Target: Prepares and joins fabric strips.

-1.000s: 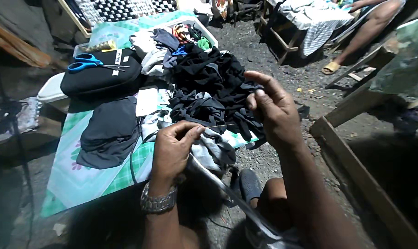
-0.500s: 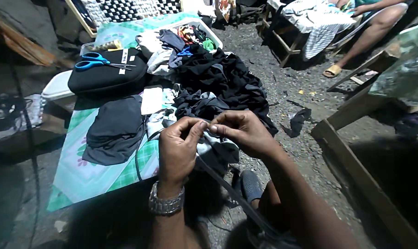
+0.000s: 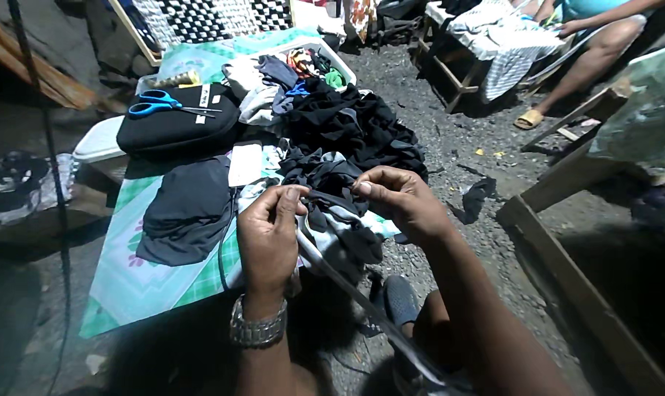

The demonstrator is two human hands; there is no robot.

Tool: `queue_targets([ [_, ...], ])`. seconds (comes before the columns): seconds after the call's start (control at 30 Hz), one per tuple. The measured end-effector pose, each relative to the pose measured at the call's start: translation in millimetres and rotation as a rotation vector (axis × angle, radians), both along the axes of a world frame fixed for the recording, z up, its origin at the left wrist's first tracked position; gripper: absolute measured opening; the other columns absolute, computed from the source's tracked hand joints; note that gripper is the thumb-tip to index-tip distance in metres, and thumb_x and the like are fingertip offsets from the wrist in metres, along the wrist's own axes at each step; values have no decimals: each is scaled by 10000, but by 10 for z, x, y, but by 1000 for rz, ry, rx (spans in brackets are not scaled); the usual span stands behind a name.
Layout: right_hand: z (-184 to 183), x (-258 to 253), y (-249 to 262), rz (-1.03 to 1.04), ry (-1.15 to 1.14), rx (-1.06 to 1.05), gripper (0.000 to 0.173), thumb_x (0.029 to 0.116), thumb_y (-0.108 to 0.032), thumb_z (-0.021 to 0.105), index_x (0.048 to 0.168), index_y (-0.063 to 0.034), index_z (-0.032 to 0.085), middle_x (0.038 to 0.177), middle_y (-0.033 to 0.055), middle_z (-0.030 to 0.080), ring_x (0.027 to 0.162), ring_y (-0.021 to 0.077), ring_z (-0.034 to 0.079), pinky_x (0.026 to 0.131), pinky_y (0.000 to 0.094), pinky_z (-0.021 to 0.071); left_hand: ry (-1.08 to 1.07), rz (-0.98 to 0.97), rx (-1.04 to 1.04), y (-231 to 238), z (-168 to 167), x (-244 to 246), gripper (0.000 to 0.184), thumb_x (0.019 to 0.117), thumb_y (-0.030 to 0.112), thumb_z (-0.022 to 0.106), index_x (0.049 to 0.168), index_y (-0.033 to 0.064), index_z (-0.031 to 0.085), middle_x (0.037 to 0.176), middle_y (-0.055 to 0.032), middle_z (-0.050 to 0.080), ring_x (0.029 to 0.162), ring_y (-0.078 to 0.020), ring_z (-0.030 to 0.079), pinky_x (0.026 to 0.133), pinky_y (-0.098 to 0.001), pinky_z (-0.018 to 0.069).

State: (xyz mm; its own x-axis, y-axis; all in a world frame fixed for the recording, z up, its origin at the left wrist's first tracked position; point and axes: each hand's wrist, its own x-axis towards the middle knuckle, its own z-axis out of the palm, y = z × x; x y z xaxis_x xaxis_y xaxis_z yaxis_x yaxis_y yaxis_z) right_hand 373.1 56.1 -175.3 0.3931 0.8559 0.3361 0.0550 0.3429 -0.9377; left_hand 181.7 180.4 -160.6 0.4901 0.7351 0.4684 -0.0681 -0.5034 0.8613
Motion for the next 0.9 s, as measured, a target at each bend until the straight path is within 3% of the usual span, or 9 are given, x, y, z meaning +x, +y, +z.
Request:
queue_targets([
  [0.17,-17,32,-15,20,62,-7,129,991,-195,675,1033,-93,742,792,13,646,533,32,448,459,173,372,-61,43,45,-51,-4,31,215,1058,147,541,1167,89,717,885,-29,682,530,-111,541,431,-240,456],
  [0.23,-2,27,-28,21,35,-25,128,992,-193,671,1028,-93,741,785,10,646,545,34,467,474,176,392,-34,4,33,-99,-3,59,220,1043,133,557,1177,98,729,915,-29,690,539,-109,540,447,-246,462],
  [0.3,24,12,-37,28,0,-28,134,996,-165,659,1031,-66,741,814,30,673,603,55,541,526,194,459,13,-58,7,-134,-23,95,208,1037,146,582,1157,116,749,930,-28,686,564,-116,560,467,-253,485],
  [0.5,45,-22,-33,34,-19,-21,125,991,-144,664,1026,-50,739,828,44,684,628,64,565,544,195,475,107,-159,-39,-197,-87,196,145,986,188,694,1084,151,795,933,6,696,642,-108,609,529,-248,521],
  [0.7,31,-7,-34,11,-40,-14,137,995,-143,658,1035,-41,739,849,62,697,672,96,608,579,226,515,62,-245,-168,-212,-105,194,71,935,144,757,975,108,803,917,-38,715,595,-133,582,500,-262,498],
  [0.9,14,7,-28,1,-52,-25,131,990,-141,664,1026,-44,744,826,60,685,633,95,579,550,230,495,-24,-367,-323,-222,-88,185,83,940,105,740,985,55,790,896,-99,702,556,-129,532,481,-251,465],
])
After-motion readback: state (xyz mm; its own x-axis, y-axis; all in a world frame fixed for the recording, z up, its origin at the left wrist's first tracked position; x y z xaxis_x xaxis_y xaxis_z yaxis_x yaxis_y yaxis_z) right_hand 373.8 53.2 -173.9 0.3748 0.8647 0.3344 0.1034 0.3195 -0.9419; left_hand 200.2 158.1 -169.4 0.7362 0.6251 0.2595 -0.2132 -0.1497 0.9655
